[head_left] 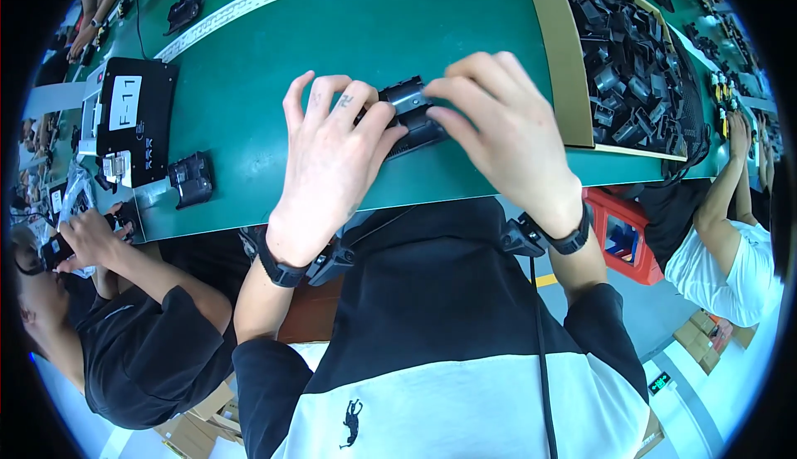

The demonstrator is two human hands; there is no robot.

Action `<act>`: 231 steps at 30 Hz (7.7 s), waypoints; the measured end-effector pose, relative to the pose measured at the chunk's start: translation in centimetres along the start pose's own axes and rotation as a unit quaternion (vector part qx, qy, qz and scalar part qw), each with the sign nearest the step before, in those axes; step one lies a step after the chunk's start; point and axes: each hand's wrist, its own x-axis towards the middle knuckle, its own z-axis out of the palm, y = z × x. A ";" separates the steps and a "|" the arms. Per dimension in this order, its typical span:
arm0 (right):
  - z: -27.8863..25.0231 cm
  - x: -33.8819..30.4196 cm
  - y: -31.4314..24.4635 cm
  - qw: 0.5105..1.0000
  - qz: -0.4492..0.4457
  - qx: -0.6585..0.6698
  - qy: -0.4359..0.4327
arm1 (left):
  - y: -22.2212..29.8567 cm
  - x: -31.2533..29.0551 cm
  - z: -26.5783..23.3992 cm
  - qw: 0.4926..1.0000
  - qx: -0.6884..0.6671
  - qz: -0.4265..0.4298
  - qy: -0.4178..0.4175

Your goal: The person assembles plastic housings by hand, picking up a base and a small component from a box. They press the component into the base and set the assembly on the green workbench before repeating the process.

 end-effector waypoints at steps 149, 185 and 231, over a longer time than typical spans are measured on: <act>2.0 4.8 0.9 0.994 -0.069 -0.055 -0.072 | -1.3 -0.4 1.0 0.996 -0.055 -0.070 0.031; -0.5 4.1 1.8 0.997 -0.039 -0.027 -0.063 | -2.0 3.3 -1.2 0.996 -0.047 -0.004 -0.081; -12.0 -1.5 7.3 0.931 0.313 -0.188 -0.024 | -3.3 -7.3 -4.3 0.972 -0.042 -0.229 -0.014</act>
